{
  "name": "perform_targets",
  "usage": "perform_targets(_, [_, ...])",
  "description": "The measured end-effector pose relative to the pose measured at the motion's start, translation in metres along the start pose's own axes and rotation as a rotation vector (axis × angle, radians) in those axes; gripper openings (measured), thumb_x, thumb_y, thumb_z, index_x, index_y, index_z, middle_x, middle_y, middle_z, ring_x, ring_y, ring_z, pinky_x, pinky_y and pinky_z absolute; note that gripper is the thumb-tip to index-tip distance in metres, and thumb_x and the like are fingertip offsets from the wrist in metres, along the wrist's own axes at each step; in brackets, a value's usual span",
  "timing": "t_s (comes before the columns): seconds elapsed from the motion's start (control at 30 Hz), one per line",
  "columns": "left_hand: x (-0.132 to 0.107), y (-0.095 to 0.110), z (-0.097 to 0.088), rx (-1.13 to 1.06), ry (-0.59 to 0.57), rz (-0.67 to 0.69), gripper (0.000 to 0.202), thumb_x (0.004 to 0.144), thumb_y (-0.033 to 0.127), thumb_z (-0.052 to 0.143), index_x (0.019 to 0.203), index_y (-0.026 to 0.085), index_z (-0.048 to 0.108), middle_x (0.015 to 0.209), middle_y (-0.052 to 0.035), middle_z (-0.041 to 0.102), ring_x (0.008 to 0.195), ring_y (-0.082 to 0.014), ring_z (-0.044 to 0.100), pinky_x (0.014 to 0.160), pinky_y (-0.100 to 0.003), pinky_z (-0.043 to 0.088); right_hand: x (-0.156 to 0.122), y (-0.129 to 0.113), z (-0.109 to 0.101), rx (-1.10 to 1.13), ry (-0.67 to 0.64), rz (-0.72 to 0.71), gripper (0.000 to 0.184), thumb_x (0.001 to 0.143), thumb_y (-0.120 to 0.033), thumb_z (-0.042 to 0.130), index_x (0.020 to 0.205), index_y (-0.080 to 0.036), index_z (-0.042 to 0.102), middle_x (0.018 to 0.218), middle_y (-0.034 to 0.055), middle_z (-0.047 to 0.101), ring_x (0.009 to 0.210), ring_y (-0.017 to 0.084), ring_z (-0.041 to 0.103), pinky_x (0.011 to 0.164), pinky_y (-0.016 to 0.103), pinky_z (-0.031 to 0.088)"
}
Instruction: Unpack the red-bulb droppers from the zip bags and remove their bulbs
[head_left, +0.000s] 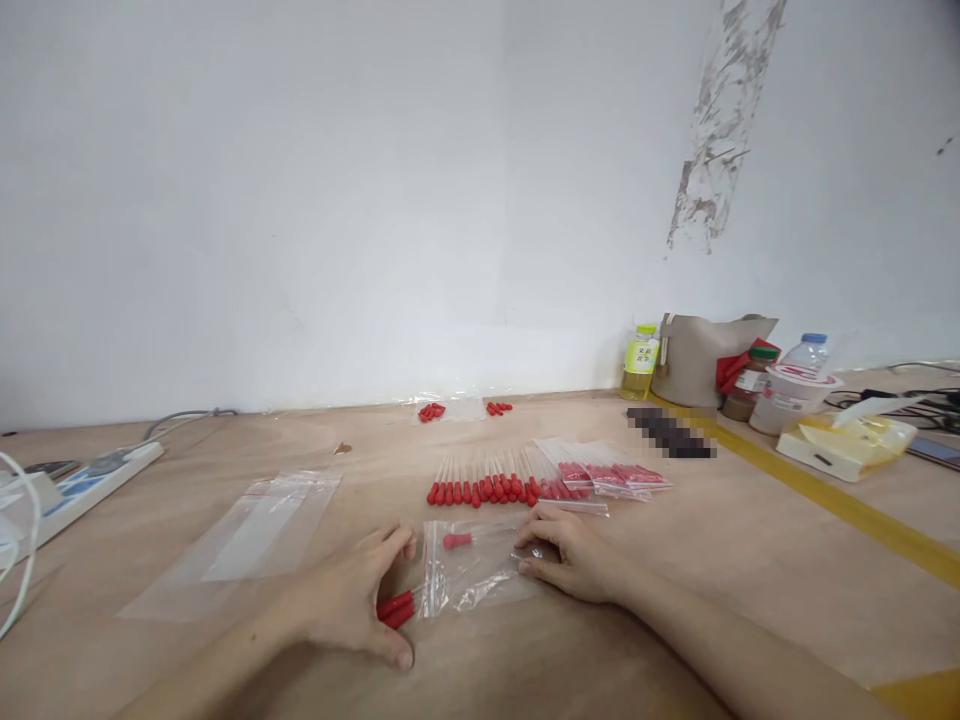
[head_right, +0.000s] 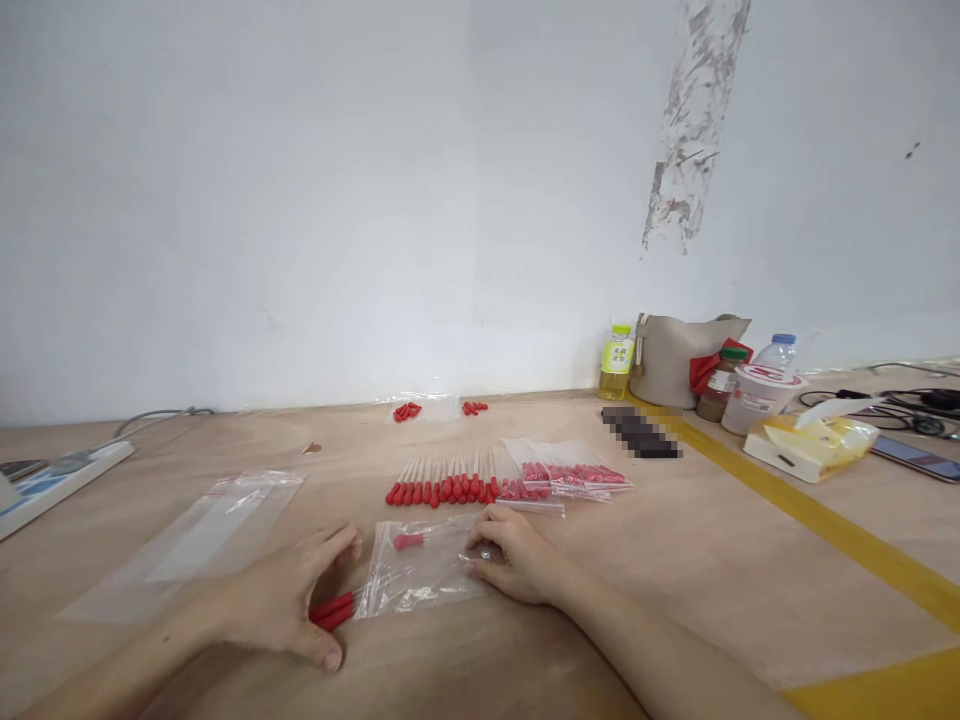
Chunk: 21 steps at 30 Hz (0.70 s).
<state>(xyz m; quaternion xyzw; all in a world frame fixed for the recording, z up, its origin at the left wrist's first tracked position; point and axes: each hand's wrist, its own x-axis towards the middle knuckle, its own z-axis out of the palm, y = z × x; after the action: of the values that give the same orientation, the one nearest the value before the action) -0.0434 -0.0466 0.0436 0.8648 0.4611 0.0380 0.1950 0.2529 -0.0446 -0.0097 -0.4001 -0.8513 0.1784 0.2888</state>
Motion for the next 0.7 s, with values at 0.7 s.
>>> perform_targets(0.7, [0.015, -0.087, -0.044, -0.69, 0.282, -0.042, 0.025, 0.073, 0.039, 0.061, 0.086, 0.018, 0.055, 0.078, 0.0013, 0.062, 0.074, -0.0124, 0.056, 0.065, -0.021, 0.044, -0.001, 0.001, 0.0, -0.004, -0.001, -0.01, 0.016, 0.073, -0.025, 0.061, 0.088, -0.018, 0.062, 0.09, 0.0049, 0.056, 0.084, 0.015, 0.052, 0.076, 0.027, 0.043])
